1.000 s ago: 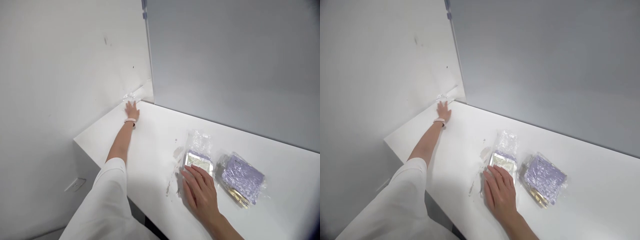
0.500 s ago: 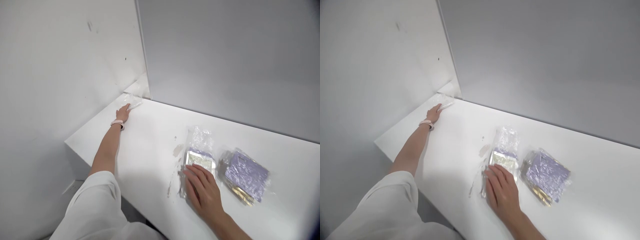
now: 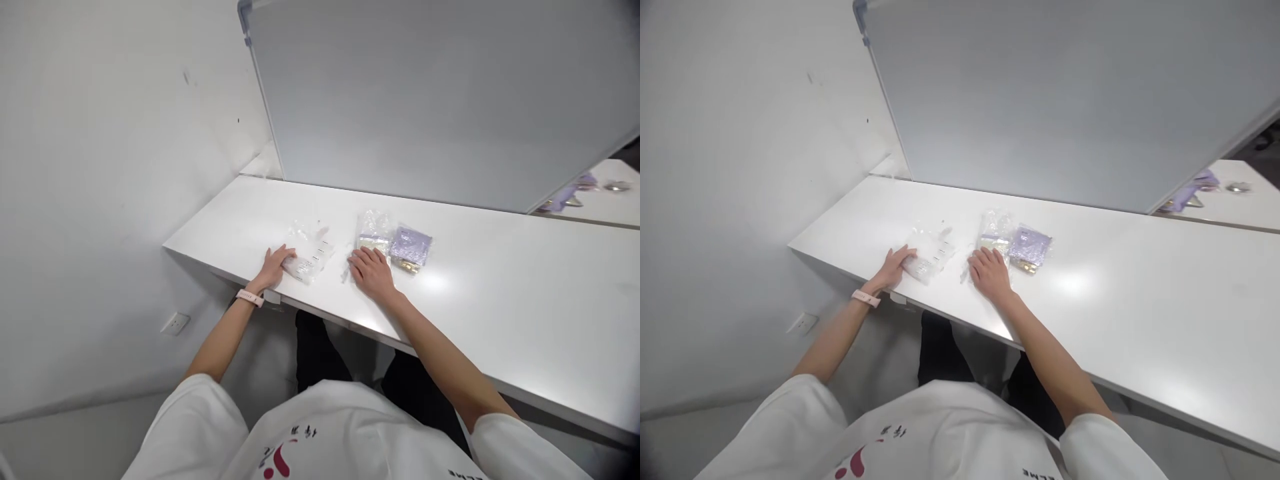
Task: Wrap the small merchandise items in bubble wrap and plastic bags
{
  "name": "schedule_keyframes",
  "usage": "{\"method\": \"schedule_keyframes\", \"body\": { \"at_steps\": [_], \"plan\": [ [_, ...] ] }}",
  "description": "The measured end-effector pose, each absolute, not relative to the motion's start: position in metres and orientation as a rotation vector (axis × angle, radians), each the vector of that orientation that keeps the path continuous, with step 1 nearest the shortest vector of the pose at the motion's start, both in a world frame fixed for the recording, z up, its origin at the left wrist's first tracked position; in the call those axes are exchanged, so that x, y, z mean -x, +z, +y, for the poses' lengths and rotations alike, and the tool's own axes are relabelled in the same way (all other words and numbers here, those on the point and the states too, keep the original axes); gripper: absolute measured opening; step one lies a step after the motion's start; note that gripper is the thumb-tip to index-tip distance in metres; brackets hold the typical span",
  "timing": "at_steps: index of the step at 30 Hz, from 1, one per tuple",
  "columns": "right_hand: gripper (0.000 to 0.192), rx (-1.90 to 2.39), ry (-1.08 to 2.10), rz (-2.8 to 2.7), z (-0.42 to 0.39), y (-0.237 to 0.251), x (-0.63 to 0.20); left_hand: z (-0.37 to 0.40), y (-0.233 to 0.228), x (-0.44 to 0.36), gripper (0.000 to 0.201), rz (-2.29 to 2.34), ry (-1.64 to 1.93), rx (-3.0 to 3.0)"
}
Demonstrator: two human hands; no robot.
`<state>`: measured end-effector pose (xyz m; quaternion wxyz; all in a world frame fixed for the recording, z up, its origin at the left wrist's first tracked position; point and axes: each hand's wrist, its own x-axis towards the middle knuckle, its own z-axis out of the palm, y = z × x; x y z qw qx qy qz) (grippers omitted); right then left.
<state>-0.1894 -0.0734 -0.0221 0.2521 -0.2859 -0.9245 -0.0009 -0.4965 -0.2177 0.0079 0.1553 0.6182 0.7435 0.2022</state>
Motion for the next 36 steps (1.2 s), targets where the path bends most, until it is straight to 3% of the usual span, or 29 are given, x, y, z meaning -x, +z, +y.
{"method": "schedule_keyframes", "body": {
  "at_steps": [8, 13, 16, 20, 22, 26, 36],
  "plan": [
    [0.041, 0.971, -0.044, -2.506, -0.087, -0.026, 0.073, -0.140, 0.004, 0.362, 0.057, 1.561, 0.754, -2.017],
    [0.045, 1.085, 0.033, -2.371, -0.081, -0.033, 0.023, -0.099, 0.017, 0.292, 0.054, 1.459, 0.689, -2.051],
    [0.041, 1.114, 0.111, -2.102, -0.080, -0.030, 0.004, -0.095, 0.033, 0.276, 0.047, 1.546, 0.678, -2.047],
    [0.041, 1.070, 0.073, -1.707, -0.089, -0.021, -0.001, -0.118, 0.040, 0.255, 0.041, 2.004, 0.853, -1.848],
    [0.038, 0.941, 0.052, -1.835, -0.097, -0.017, 0.003, -0.133, 0.035, 0.236, 0.045, 2.175, 0.821, -1.730],
    [0.028, 0.612, 0.062, -2.350, -0.104, -0.013, 0.018, -0.148, 0.018, 0.199, 0.070, 2.278, 0.603, -1.690],
    [0.027, 0.747, 0.108, -2.421, -0.101, -0.017, 0.026, -0.148, 0.031, 0.262, 0.057, 2.366, 0.637, -1.473]
  ]
}}
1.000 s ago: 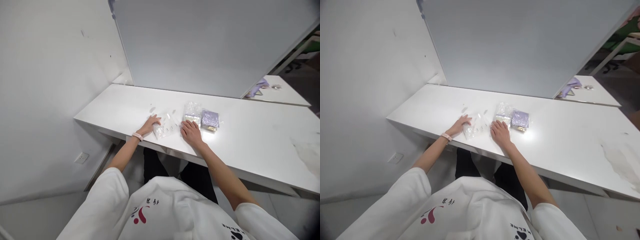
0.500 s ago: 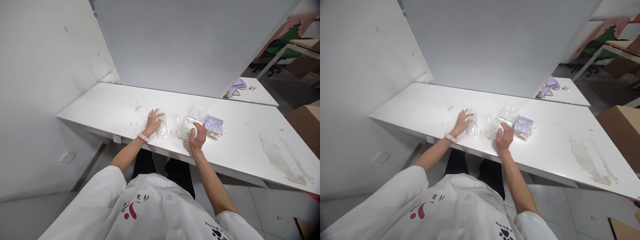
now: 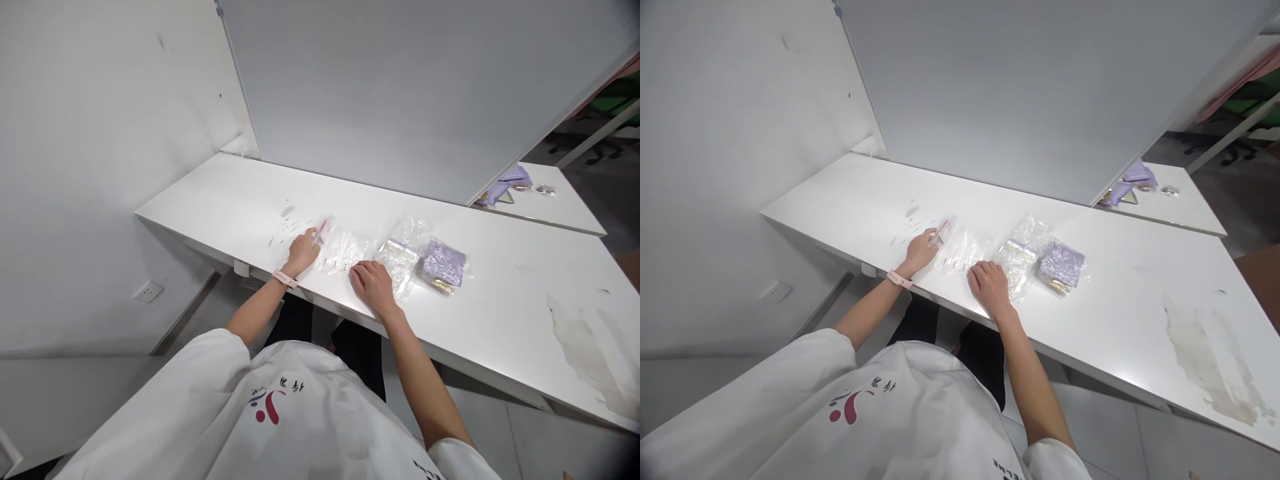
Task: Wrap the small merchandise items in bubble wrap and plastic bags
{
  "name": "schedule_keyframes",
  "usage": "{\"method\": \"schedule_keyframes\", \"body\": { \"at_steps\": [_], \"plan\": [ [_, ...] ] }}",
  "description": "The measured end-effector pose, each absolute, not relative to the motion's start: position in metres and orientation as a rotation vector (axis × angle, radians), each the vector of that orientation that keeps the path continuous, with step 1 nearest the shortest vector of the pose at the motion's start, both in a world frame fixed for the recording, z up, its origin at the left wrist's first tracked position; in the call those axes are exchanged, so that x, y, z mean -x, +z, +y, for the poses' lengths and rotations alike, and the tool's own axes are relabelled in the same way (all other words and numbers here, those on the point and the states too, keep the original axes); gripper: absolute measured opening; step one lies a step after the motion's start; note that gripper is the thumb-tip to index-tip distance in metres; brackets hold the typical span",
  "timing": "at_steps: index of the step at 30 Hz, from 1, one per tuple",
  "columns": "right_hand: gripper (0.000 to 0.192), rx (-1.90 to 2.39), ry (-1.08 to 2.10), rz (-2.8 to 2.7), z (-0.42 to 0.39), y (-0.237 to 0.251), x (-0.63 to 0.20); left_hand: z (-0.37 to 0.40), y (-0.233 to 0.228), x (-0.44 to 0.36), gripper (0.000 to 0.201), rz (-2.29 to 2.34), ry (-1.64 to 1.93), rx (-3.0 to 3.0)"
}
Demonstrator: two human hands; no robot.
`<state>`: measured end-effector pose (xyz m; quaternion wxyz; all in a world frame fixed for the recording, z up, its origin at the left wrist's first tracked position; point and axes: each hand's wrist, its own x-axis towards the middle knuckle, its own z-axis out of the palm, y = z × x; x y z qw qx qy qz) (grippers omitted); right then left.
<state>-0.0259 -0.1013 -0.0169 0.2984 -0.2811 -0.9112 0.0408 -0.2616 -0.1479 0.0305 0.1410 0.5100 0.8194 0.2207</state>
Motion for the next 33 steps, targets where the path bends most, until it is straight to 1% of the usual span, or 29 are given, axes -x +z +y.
{"method": "schedule_keyframes", "body": {
  "at_steps": [3, 6, 8, 9, 12, 13, 17, 20, 23, 25, 29, 33],
  "plan": [
    [0.026, 0.738, 0.129, -2.404, -0.102, -0.017, 0.026, -0.155, 0.030, 0.283, 0.056, 2.440, 0.617, -1.359],
    [0.026, 0.738, 0.129, -2.397, -0.103, -0.015, 0.027, -0.161, 0.026, 0.285, 0.050, 2.489, 0.683, -1.427],
    [0.027, 0.748, 0.116, -2.393, -0.104, -0.014, 0.027, -0.160, 0.025, 0.277, 0.046, 2.464, 0.738, -1.513],
    [0.027, 0.753, 0.107, -2.391, -0.105, -0.013, 0.027, -0.158, 0.026, 0.272, 0.047, 2.442, 0.743, -1.549],
    [0.026, 0.768, 0.080, -2.378, -0.111, -0.012, 0.021, -0.147, 0.028, 0.257, 0.059, 2.405, 0.667, -1.613],
    [0.026, 0.775, 0.071, -2.370, -0.114, -0.011, 0.018, -0.143, 0.028, 0.252, 0.060, 2.400, 0.635, -1.633],
    [0.025, 0.829, 0.031, -2.325, -0.128, -0.011, -0.003, -0.134, 0.019, 0.227, 0.051, 2.338, 0.535, -1.804],
    [0.024, 0.891, 0.001, -2.305, -0.139, -0.009, -0.019, -0.136, 0.010, 0.207, 0.054, 2.234, 0.487, -1.961],
    [0.026, 0.948, -0.016, -2.321, -0.145, -0.004, -0.028, -0.138, 0.012, 0.199, 0.054, 2.144, 0.470, -2.008],
    [0.025, 0.959, -0.011, -2.308, -0.144, 0.003, -0.025, -0.135, 0.022, 0.207, 0.051, 2.086, 0.482, -1.955],
    [0.021, 0.891, 0.087, -2.218, -0.133, 0.022, 0.000, -0.126, 0.048, 0.245, 0.043, 1.911, 0.627, -1.743],
    [0.026, 0.771, 0.206, -2.313, -0.109, 0.030, 0.045, -0.122, 0.061, 0.283, 0.045, 1.858, 0.654, -1.593]
  ]
}}
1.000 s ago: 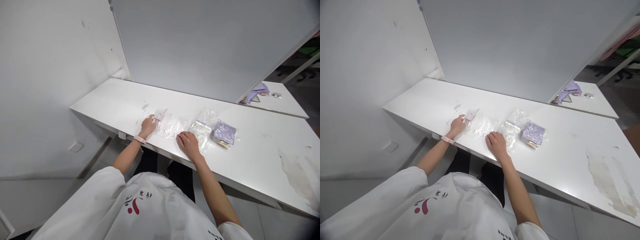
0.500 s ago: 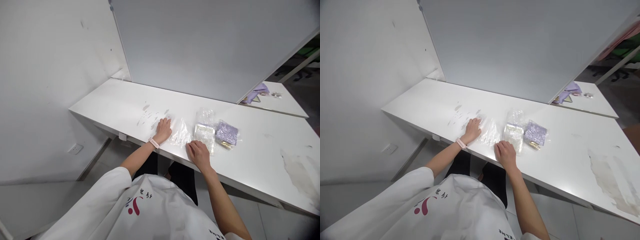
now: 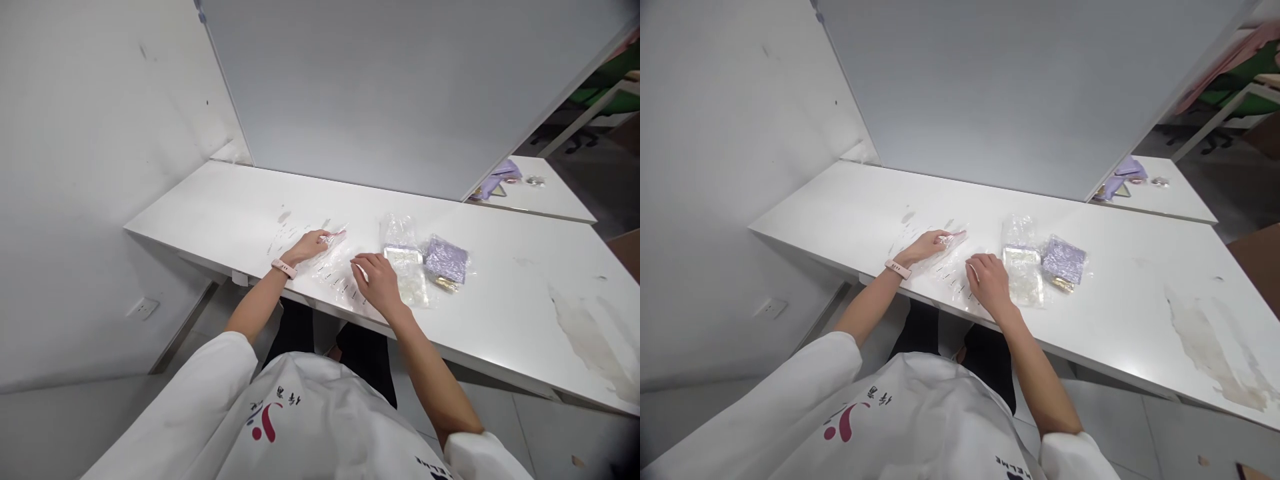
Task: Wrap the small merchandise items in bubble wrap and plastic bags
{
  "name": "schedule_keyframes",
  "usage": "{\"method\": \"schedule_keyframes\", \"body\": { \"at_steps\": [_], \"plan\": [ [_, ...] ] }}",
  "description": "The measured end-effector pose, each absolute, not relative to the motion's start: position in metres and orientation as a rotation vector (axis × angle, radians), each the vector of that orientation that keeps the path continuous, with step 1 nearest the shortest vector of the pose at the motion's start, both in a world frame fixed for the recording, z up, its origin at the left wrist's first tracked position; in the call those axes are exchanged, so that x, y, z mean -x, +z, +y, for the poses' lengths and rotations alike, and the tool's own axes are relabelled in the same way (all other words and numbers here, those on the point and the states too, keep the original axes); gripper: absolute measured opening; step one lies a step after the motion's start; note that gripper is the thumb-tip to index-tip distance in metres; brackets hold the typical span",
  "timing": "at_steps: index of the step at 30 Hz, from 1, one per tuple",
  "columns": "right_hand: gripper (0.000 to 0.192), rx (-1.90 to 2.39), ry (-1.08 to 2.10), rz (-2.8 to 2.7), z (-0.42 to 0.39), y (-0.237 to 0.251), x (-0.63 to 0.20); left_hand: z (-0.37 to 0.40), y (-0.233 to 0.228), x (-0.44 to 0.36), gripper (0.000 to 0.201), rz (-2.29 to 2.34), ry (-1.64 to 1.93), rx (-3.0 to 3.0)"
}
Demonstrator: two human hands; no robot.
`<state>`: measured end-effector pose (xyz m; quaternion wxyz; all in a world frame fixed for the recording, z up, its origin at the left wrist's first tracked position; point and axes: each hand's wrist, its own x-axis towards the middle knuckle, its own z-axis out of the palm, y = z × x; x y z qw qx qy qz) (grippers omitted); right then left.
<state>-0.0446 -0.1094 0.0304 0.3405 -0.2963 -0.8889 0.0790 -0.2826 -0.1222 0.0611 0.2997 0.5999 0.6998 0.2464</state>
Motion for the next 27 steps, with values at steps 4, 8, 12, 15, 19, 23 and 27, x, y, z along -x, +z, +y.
{"method": "schedule_keyframes", "body": {
  "at_steps": [4, 8, 12, 15, 19, 23, 27],
  "plan": [
    [0.028, 0.767, 0.313, -2.499, -0.084, 0.014, 0.086, -0.122, 0.053, 0.300, 0.052, 2.007, 0.608, -1.557],
    [0.033, 0.850, 0.357, -2.537, -0.074, -0.012, 0.101, -0.130, 0.031, 0.294, 0.046, 2.214, 0.629, -1.719],
    [0.037, 0.838, 0.359, -2.504, -0.077, -0.025, 0.097, -0.142, 0.011, 0.276, 0.061, 2.162, 0.606, -1.903],
    [0.038, 0.864, 0.401, -2.508, -0.079, -0.023, 0.093, -0.144, 0.004, 0.271, 0.054, 2.206, 0.721, -1.869],
    [0.043, 0.964, 0.550, -2.534, -0.071, -0.011, 0.093, -0.138, 0.005, 0.284, 0.037, 2.241, 0.997, -1.530],
    [0.054, 1.076, 0.676, -2.592, -0.061, 0.009, 0.104, -0.132, 0.006, 0.302, 0.031, 2.266, 1.194, -1.223],
    [0.090, 1.065, 0.620, -2.725, -0.055, 0.021, 0.128, -0.132, 0.003, 0.309, 0.044, 2.361, 1.204, -1.150]
  ]
}}
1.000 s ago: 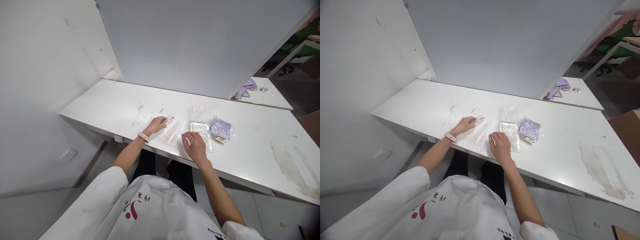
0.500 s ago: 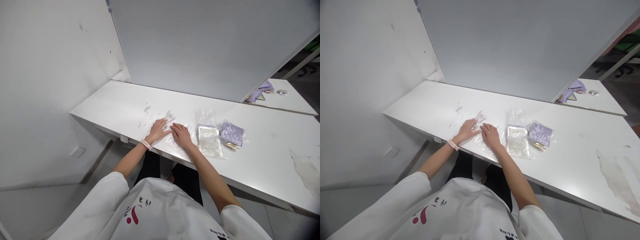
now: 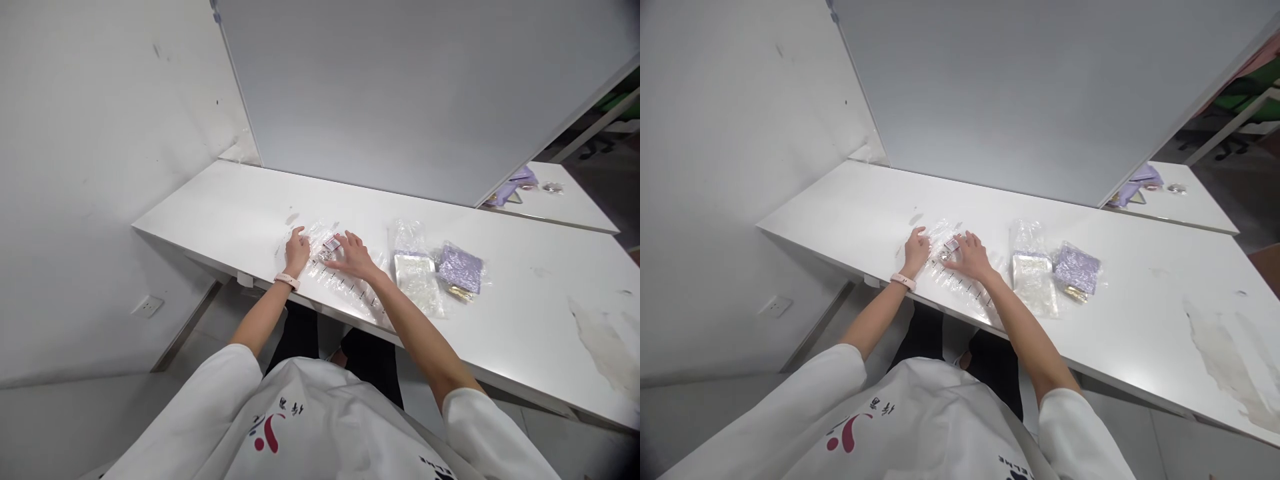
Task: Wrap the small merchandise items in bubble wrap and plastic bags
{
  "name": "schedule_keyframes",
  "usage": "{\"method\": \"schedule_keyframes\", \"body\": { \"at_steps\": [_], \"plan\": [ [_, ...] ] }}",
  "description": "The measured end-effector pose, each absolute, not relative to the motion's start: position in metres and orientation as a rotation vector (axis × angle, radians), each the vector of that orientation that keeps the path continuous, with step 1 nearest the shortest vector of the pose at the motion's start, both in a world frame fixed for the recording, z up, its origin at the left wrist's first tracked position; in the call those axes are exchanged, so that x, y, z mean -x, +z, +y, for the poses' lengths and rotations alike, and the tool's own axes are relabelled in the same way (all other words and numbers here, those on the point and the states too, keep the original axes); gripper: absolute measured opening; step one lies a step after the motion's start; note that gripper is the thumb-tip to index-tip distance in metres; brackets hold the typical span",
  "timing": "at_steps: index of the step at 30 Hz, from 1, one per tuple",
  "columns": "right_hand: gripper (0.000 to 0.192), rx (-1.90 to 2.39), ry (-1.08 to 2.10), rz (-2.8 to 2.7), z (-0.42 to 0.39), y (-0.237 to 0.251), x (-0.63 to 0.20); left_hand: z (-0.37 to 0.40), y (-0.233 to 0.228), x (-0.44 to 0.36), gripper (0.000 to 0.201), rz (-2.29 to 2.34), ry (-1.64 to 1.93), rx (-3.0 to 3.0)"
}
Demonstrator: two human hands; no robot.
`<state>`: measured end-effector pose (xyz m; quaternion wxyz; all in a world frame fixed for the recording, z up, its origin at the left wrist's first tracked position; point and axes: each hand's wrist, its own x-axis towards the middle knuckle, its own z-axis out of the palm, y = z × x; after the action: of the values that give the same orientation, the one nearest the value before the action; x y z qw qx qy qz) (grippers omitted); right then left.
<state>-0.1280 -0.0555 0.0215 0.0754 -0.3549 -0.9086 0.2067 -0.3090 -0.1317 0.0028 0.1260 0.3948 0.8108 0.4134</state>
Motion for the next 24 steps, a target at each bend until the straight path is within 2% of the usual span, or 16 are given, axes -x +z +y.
{"method": "schedule_keyframes", "body": {
  "at_steps": [1, 3, 8, 15, 21, 24],
  "plan": [
    [0.096, 1.013, 0.585, -2.793, -0.054, 0.022, 0.134, -0.133, 0.004, 0.309, 0.049, 2.413, 1.182, -1.199],
    [0.093, 0.866, 0.503, -2.917, -0.048, 0.021, 0.145, -0.136, 0.008, 0.307, 0.054, 2.549, 1.073, -1.349],
    [0.057, 0.588, 0.338, -2.889, -0.031, 0.009, 0.154, -0.153, 0.022, 0.287, 0.050, 2.731, 0.662, -1.613],
    [0.050, 0.869, 0.177, -2.613, -0.025, -0.005, 0.148, -0.185, -0.006, 0.254, 0.088, 2.302, 0.273, -1.767],
    [0.048, 0.958, 0.126, -2.676, -0.021, 0.000, 0.131, -0.157, 0.001, 0.312, 0.085, 1.913, 0.033, -2.057],
    [0.055, 1.014, 0.184, -2.693, -0.025, 0.005, 0.121, -0.131, 0.017, 0.344, 0.083, 1.699, -0.042, -2.096]
  ]
}}
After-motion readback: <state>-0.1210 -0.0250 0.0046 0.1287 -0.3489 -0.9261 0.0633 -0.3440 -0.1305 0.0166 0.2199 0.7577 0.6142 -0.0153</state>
